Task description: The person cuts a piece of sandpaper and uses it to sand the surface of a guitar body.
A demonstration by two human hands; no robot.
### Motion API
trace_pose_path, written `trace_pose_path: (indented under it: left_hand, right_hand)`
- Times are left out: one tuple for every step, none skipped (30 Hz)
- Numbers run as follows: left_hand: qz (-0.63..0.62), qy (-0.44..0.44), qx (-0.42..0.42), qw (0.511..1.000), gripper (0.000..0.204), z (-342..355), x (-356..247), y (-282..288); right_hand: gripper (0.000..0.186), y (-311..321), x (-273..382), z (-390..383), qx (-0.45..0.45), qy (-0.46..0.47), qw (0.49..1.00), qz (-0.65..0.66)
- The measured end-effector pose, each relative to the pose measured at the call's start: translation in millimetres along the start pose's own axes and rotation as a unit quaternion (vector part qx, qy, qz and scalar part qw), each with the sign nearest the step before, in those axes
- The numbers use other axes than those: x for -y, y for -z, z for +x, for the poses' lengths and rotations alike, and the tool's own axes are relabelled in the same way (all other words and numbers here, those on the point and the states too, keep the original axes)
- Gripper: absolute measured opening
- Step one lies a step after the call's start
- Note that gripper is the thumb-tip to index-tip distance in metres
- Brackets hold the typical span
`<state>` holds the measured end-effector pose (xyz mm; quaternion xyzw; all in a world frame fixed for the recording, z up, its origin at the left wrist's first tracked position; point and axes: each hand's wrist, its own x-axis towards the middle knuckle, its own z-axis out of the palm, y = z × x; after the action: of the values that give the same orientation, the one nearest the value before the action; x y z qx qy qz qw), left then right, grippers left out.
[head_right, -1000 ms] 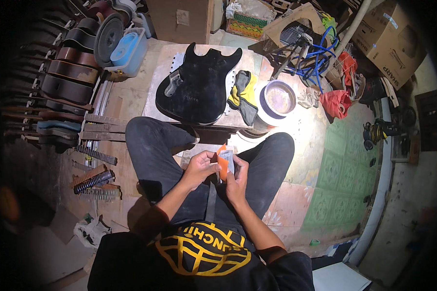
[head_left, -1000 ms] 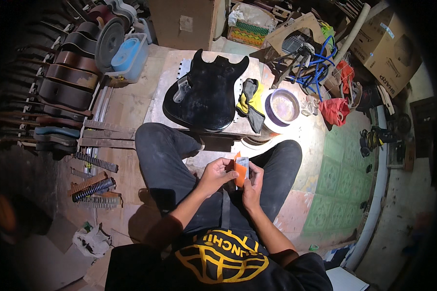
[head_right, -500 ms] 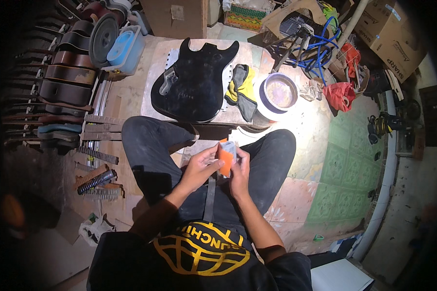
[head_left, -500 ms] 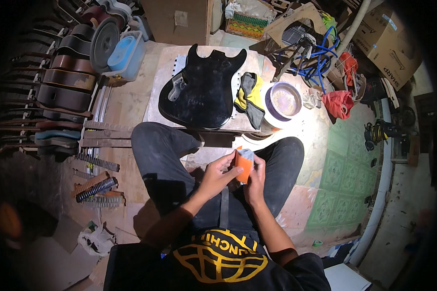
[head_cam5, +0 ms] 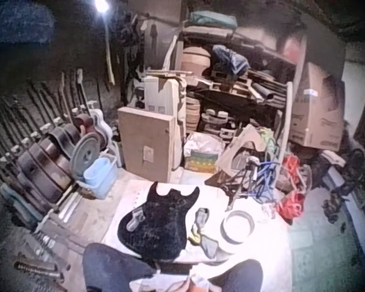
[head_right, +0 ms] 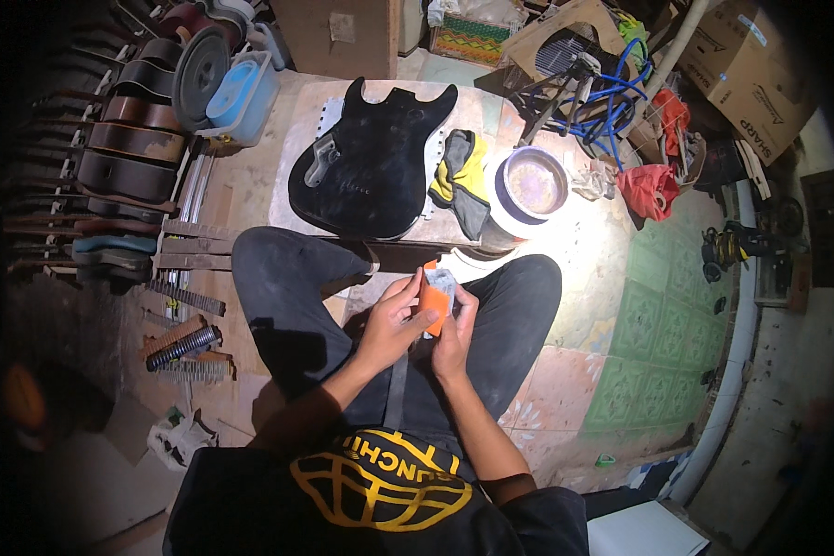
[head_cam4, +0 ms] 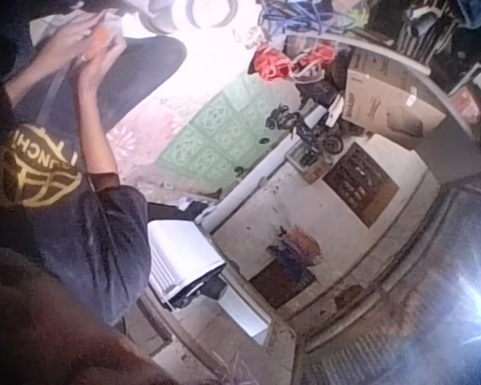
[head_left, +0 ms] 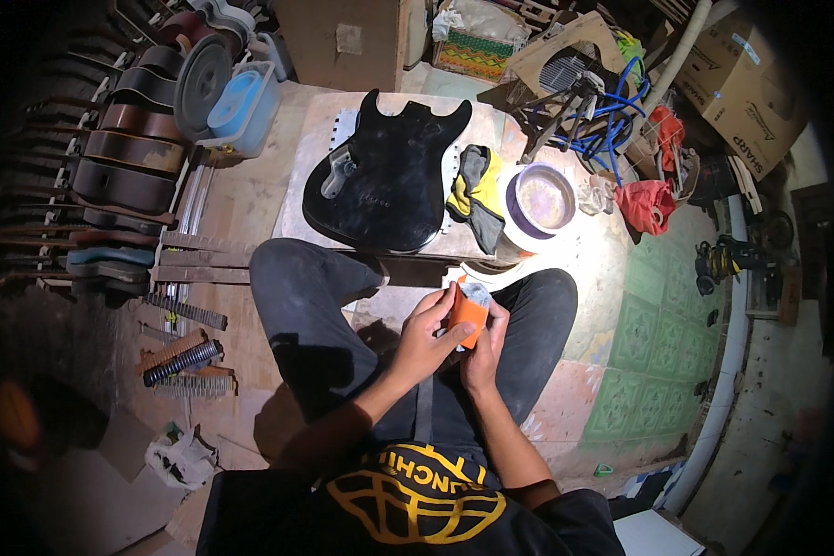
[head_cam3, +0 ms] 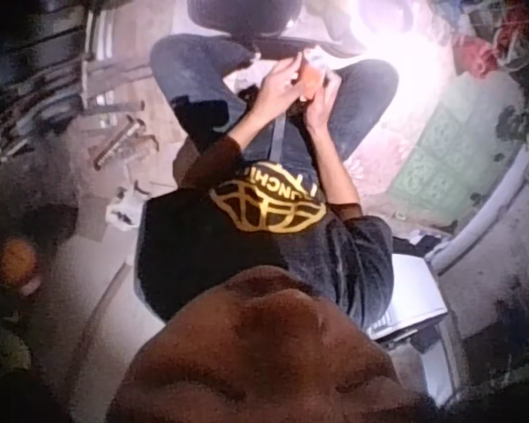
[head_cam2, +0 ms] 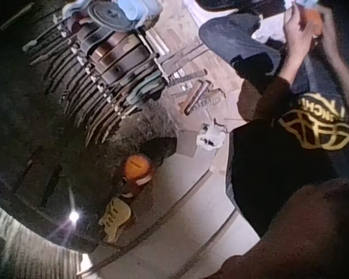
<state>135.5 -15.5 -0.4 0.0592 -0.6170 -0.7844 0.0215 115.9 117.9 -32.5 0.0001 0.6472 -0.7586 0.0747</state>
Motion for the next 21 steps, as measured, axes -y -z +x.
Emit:
trace_pose_path:
  left_hand:
    - [0.016, -0.004, 0.002, 1.0, 0.067, 0, -1, 0]
    - [0.032, -0.007, 0.004, 0.999, 0.066, 0, -2, -1]
    - [0.048, -0.011, 0.006, 0.999, 0.065, 0, -3, -1]
    - [0.07, -0.013, 0.018, 0.997, 0.064, 1, -3, 1]
    - [0.092, -0.015, 0.03, 0.995, 0.064, 3, -5, 4]
    - [0.115, -0.017, 0.041, 0.992, 0.063, 4, -6, 6]
    - [0.117, -0.017, 0.046, 0.992, 0.062, 4, -7, 8]
    - [0.12, -0.017, 0.052, 0.991, 0.061, 4, -8, 9]
    - [0.124, -0.017, 0.057, 0.991, 0.061, 4, -8, 9]
    - [0.099, -0.01, 0.036, 0.994, 0.056, 3, -8, 9]
    - [0.074, -0.003, 0.016, 0.997, 0.051, 1, -7, 9]
    - [0.049, 0.004, -0.005, 0.999, 0.047, 0, -7, 8]
    - [0.033, 0.007, -0.014, 0.999, 0.047, 0, -5, 9]
    - [0.018, 0.011, -0.023, 1.0, 0.046, 0, -2, 10]
    - [0.002, 0.014, -0.032, 0.999, 0.046, 0, 0, 11]
    - [0.021, 0.007, -0.029, 0.999, 0.046, 1, -1, 12]
    - [0.04, 0.0, -0.027, 0.999, 0.046, 2, -1, 13]
    - [0.059, -0.008, -0.024, 0.998, 0.046, 3, -2, 15]
    - [0.062, 0.009, -0.016, 0.998, 0.046, 4, -4, 17]
    - [0.066, 0.026, -0.007, 0.997, 0.046, 4, -7, 19]
    - [0.069, 0.043, 0.001, 0.997, 0.046, 5, -8, 19]
  right_hand:
    - [0.043, -2, 0, -1, -0.007, 0.017, 1.0, -0.01]
    - [0.043, -4, 1, -1, -0.013, 0.033, 0.999, -0.02]
    - [0.043, -7, 1, -1, -0.018, 0.047, 0.998, -0.023]
    - [0.043, -11, 4, 1, -0.022, 0.061, 0.997, -0.034]
    - [0.043, -13, 5, 2, -0.026, 0.075, 0.996, -0.044]
    - [0.045, -12, 4, 4, -0.016, 0.108, 0.991, -0.082]
    - [0.046, -10, 3, 6, -0.006, 0.14, 0.983, -0.119]
    - [0.047, -10, 3, 8, 0.003, 0.173, 0.973, -0.155]
    - [0.046, -9, 3, 9, 0.008, 0.19, 0.966, -0.173]
    - [0.044, -11, 7, 10, 0.012, 0.207, 0.96, -0.19]
    - [0.042, -12, 8, 11, 0.016, 0.223, 0.953, -0.206]
    - [0.042, -13, 8, 12, 0.017, 0.228, 0.952, -0.205]
    - [0.042, -16, 7, 13, 0.017, 0.231, 0.951, -0.205]
    - [0.042, -18, 6, 14, 0.018, 0.234, 0.95, -0.204]
    - [0.042, -20, 5, 14, 0.021, 0.229, 0.953, -0.199]
    - [0.042, -21, 5, 15, 0.024, 0.225, 0.954, -0.195]
    - [0.041, -21, 5, 15, 0.027, 0.22, 0.956, -0.191]
    - [0.041, -21, 5, 16, 0.032, 0.211, 0.958, -0.191]
    - [0.041, -20, 5, 16, 0.036, 0.203, 0.96, -0.19]
    - [0.041, -19, 4, 17, 0.041, 0.195, 0.962, -0.188]
    - [0.042, -18, 2, 18, 0.051, 0.18, 0.967, -0.171]
